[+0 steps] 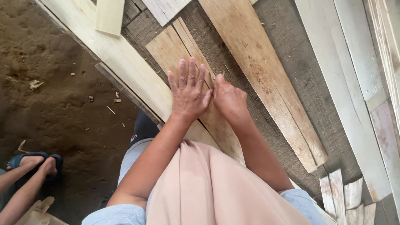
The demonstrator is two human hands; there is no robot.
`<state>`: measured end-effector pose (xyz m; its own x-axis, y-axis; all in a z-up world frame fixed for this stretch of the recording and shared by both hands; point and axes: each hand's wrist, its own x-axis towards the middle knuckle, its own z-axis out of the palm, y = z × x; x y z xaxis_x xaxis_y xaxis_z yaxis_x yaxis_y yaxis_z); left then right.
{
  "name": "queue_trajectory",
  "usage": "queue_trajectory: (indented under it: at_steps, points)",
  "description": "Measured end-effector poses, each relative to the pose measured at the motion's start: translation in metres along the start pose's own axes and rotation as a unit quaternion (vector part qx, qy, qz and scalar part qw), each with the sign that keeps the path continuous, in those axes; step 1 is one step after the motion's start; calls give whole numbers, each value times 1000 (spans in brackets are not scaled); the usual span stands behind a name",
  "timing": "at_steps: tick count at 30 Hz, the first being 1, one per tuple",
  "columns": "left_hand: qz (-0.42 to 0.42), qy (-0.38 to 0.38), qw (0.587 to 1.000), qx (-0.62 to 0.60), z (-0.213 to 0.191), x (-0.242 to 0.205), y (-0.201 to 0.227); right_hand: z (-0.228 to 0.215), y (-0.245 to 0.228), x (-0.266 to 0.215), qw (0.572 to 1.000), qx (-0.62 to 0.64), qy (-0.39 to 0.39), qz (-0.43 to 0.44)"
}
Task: The person is selecting thin wood veneer strips, laying them out on a wooden surface, and trimming them to size using a utility knife.
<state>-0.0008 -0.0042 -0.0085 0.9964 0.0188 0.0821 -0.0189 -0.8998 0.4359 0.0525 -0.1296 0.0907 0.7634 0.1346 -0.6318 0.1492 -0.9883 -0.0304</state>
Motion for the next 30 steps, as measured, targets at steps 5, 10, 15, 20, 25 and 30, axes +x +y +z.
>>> queue_trajectory:
  at_steps: [5, 10, 15, 20, 25, 30]
  points:
    - [11, 5, 1000, 5, -10, 3, 6, -6, -4, -12, 1000, 18, -9, 20]
    - [-10, -9, 1000, -15, -4, -12, 36, 3, 1, -2, 999, 26, -29, 35]
    - [-42, -79, 996, -23, 12, -32, 51, 2, 2, -3, 1000, 4, -23, 13]
    - [-64, -122, 990, -32, -1, -26, 51, 2, 7, -9, 999, 24, -22, 7]
    - [-70, -139, 987, -41, -8, -26, 52, 14, 25, -25, 1000, 7, -18, -10]
    - [-63, -125, 990, -24, -2, -27, 52, 16, 30, -39, 1000, 1, -19, -2]
